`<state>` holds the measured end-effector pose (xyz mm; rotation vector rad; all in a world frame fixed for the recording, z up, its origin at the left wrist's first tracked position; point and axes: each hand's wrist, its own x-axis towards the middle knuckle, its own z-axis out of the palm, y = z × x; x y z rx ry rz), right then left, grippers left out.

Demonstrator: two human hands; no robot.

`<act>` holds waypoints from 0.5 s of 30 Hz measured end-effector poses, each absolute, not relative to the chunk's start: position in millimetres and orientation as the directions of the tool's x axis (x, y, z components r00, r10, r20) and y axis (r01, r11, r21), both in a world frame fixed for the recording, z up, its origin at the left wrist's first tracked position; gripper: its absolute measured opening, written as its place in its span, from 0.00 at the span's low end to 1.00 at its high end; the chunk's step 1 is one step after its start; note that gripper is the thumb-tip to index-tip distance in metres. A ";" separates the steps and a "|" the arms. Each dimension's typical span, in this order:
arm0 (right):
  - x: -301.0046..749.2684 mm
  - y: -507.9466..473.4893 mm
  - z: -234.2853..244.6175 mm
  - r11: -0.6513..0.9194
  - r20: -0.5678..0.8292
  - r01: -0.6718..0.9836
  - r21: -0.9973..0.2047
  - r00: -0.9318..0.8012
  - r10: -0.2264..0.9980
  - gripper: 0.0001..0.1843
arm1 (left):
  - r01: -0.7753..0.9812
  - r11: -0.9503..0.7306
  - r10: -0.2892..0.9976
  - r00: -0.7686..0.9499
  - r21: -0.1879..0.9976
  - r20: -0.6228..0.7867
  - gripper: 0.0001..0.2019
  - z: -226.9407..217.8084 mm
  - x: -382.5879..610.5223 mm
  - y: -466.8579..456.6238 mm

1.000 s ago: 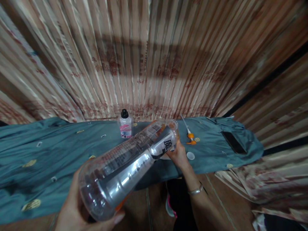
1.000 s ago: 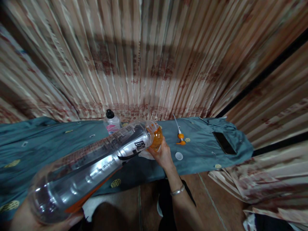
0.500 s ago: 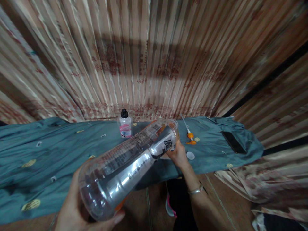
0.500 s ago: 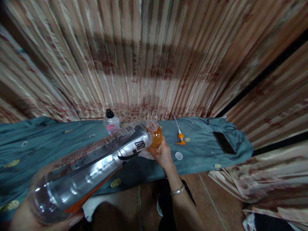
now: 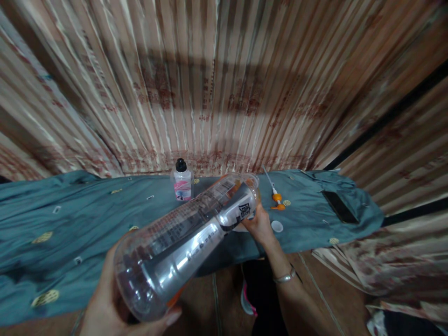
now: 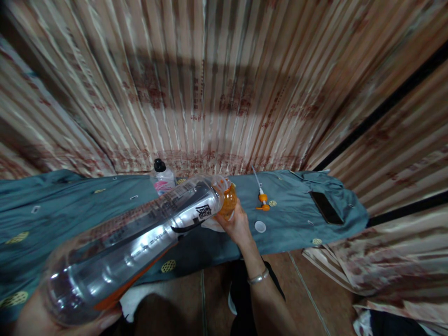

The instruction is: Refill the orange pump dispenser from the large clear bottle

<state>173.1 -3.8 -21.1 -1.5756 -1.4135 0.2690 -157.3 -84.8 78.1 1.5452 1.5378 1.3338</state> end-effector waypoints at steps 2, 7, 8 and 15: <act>172.8 -3.9 -21.4 0.127 0.414 0.651 -0.749 0.309 0.856 0.31 | 0.348 -0.179 0.955 -0.162 0.920 0.248 0.56 81.4 -158.7 -84.4; 173.2 -3.9 -20.7 0.136 0.409 0.641 -0.756 0.298 0.863 0.31 | 0.322 -0.183 0.963 -0.132 0.929 0.235 0.54 92.8 -158.3 -81.0; 173.3 -3.9 -20.4 0.136 0.406 0.638 -0.758 0.298 0.864 0.31 | 0.304 -0.136 0.964 -0.178 0.943 0.196 0.54 96.2 -155.6 -81.6; 172.2 -4.0 -19.6 0.127 0.401 0.634 -0.763 0.308 0.863 0.32 | 0.215 0.025 0.957 -0.287 0.976 0.039 0.56 113.2 -136.9 -88.7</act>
